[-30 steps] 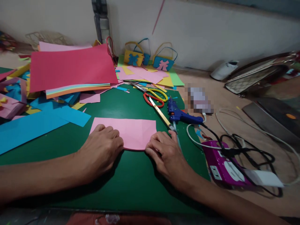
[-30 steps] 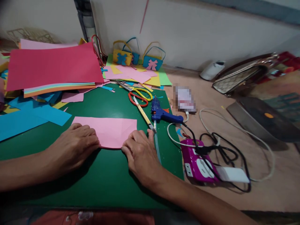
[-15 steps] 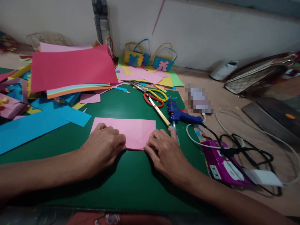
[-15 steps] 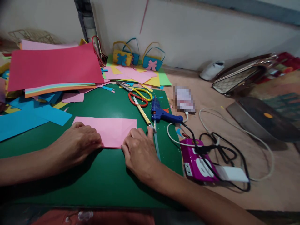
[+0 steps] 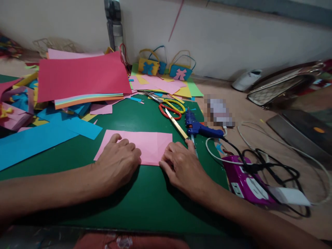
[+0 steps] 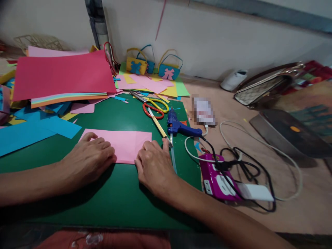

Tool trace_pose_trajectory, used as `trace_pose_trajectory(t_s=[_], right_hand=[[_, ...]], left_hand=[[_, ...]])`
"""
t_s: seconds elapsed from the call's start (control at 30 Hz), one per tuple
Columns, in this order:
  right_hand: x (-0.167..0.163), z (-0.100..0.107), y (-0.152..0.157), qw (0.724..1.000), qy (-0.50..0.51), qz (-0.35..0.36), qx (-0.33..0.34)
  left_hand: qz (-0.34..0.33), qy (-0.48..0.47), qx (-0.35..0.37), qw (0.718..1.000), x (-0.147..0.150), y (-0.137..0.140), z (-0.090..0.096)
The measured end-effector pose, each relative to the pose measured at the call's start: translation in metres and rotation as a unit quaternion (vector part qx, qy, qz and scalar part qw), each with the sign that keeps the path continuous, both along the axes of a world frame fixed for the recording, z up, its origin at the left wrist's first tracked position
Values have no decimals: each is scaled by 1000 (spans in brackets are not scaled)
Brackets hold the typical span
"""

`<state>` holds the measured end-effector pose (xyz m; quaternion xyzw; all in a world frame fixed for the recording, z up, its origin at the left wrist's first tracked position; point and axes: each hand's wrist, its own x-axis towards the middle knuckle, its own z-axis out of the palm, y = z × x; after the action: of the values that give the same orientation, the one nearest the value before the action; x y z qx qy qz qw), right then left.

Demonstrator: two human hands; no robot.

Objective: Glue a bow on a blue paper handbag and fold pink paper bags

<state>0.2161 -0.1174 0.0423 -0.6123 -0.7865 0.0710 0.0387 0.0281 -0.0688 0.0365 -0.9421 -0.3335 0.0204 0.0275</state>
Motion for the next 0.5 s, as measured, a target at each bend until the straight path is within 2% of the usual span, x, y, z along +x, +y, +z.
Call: trace_pose_trajectory(t_s=[0.5], right_hand=[[17, 5, -5, 1000, 15, 15, -5]], left_hand=[[-21, -33, 33, 999, 0, -2, -4]])
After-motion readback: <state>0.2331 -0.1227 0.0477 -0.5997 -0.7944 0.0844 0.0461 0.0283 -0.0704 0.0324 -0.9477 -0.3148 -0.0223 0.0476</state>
